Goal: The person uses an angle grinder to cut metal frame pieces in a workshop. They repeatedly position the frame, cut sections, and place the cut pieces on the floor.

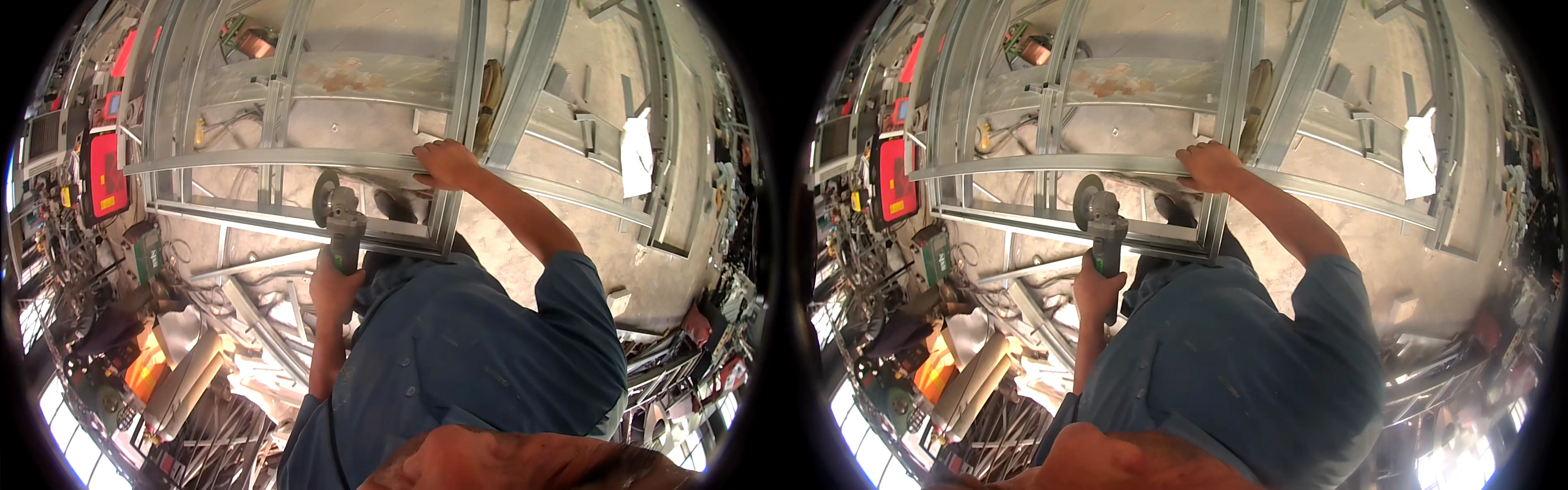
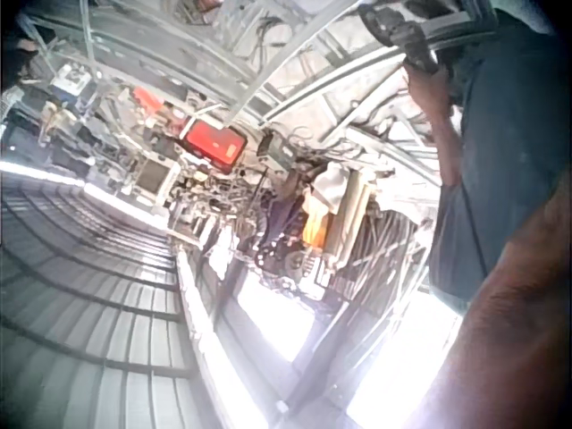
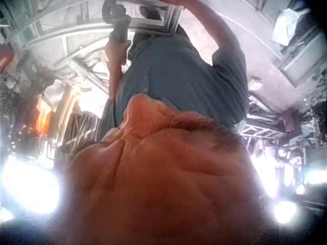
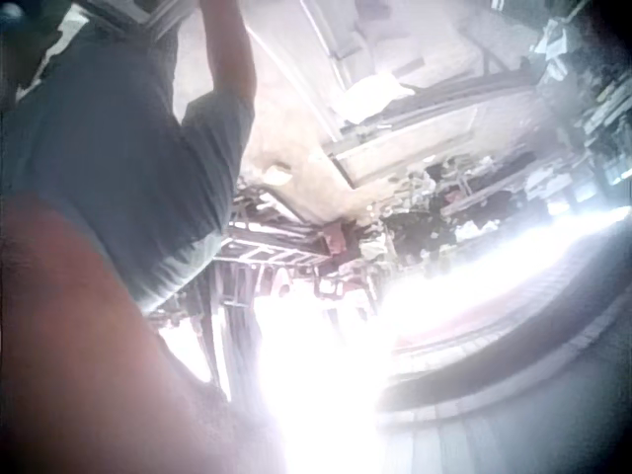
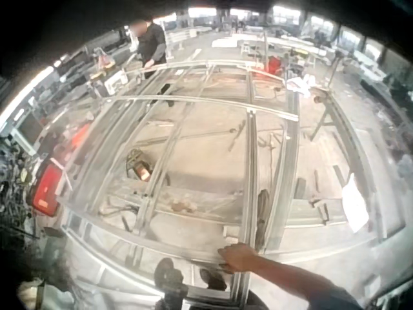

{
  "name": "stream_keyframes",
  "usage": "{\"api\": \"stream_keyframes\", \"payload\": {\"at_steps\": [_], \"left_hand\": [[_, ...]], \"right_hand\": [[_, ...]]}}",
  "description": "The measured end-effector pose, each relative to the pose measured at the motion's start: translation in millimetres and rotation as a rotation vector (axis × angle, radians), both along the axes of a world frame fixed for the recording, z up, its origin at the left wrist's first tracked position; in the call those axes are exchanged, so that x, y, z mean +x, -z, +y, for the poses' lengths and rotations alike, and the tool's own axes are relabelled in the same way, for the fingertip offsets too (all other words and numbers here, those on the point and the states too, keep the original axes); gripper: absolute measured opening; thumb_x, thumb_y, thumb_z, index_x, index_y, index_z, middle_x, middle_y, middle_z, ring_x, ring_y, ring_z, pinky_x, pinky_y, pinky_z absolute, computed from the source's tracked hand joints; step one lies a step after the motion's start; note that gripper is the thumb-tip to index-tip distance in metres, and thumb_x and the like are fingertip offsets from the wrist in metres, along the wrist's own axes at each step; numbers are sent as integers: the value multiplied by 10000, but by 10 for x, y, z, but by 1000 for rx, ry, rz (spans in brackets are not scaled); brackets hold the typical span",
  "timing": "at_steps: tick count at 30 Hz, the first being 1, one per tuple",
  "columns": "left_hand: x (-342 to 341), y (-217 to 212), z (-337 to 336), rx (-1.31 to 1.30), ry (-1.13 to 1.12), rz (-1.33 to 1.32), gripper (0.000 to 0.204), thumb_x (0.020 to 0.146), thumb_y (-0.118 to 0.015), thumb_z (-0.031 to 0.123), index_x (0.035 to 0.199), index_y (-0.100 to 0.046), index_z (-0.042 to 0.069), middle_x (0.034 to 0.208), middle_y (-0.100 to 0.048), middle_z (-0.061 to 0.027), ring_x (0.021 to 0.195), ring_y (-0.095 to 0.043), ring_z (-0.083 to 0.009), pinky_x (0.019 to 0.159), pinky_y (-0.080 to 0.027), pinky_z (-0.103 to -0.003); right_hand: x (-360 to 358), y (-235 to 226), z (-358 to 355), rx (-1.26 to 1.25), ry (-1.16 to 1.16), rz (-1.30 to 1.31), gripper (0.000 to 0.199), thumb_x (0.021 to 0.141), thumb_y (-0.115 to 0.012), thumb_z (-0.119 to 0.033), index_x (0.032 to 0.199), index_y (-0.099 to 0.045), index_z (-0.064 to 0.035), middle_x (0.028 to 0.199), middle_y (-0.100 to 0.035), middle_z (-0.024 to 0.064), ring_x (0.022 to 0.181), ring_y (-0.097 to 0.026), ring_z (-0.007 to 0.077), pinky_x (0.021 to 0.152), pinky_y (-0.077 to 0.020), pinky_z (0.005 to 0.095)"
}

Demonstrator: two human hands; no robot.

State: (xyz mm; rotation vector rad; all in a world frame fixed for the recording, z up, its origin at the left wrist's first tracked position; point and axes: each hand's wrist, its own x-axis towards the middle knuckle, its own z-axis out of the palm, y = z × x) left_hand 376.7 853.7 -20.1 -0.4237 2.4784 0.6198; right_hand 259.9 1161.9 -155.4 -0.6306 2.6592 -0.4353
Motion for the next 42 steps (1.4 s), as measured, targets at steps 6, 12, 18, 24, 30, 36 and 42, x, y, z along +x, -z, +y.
{"api": "stream_keyframes", "payload": {"at_steps": [6, 12, 18, 24, 30, 36, 42], "left_hand": [[-143, -22, 242, -74, -19, -60, 617, 671, -759, 245, 1234, -547, 108, 1021, -718, -177, 957, -685, -415, 818, -534, -491], [-280, -19, 330, -187, 26, -121, 642, 686, -765, 241, 1280, -548, 132, 1057, -724, -162, 991, -688, -395, 843, -537, -477], [-378, -79, 406, -153, 6, -131, 658, 691, -770, 235, 1297, -542, 120, 1071, -722, -170, 1007, -684, -396, 854, -535, -479], [-390, -26, 398, -175, 42, -125, 686, 691, -772, 243, 1319, -526, 119, 1069, -716, -180, 1007, -679, -409, 844, -535, -497], [-371, 18, 381, -153, 26, -135, 697, 685, -777, 268, 1319, -528, 118, 1068, -714, -182, 995, -680, -416, 845, -536, -498], [-391, 4, 396, -157, 26, -137, 697, 687, -773, 271, 1323, -531, 119, 1068, -715, -183, 990, -683, -413, 852, -537, -495], [-391, -16, 415, -189, 38, -140, 698, 690, -771, 268, 1331, -533, 125, 1069, -719, -172, 992, -686, -403, 855, -536, -494]], "right_hand": [[-34, 18, 54, -52, -3, -12, 466, 859, -711, -453, 1096, -606, -65, 1003, -677, 115, 1001, -661, 308, 897, -500, 444], [-61, 14, 71, -68, 6, -53, 465, 851, -732, -434, 1103, -604, -65, 1001, -676, 113, 1000, -661, 301, 888, -494, 434], [-75, 25, 69, -88, 11, -57, 449, 842, -746, -415, 1085, -603, -65, 987, -674, 107, 989, -661, 295, 871, -493, 425], [-72, 30, 73, -104, 15, -45, 435, 840, -746, -408, 1068, -604, -65, 982, -675, 107, 988, -662, 296, 873, -494, 424], [-69, 25, 77, -107, 17, -35, 432, 842, -743, -413, 1056, -604, -65, 971, -676, 108, 983, -663, 298, 871, -496, 424], [-61, 39, 75, -106, 20, -29, 429, 846, -739, -418, 1054, -606, -66, 965, -675, 108, 978, -663, 297, 863, -496, 425], [-50, 26, 74, -109, 20, -7, 439, 841, -741, -425, 1062, -609, -70, 960, -677, 102, 971, -666, 289, 858, -496, 420]]}}
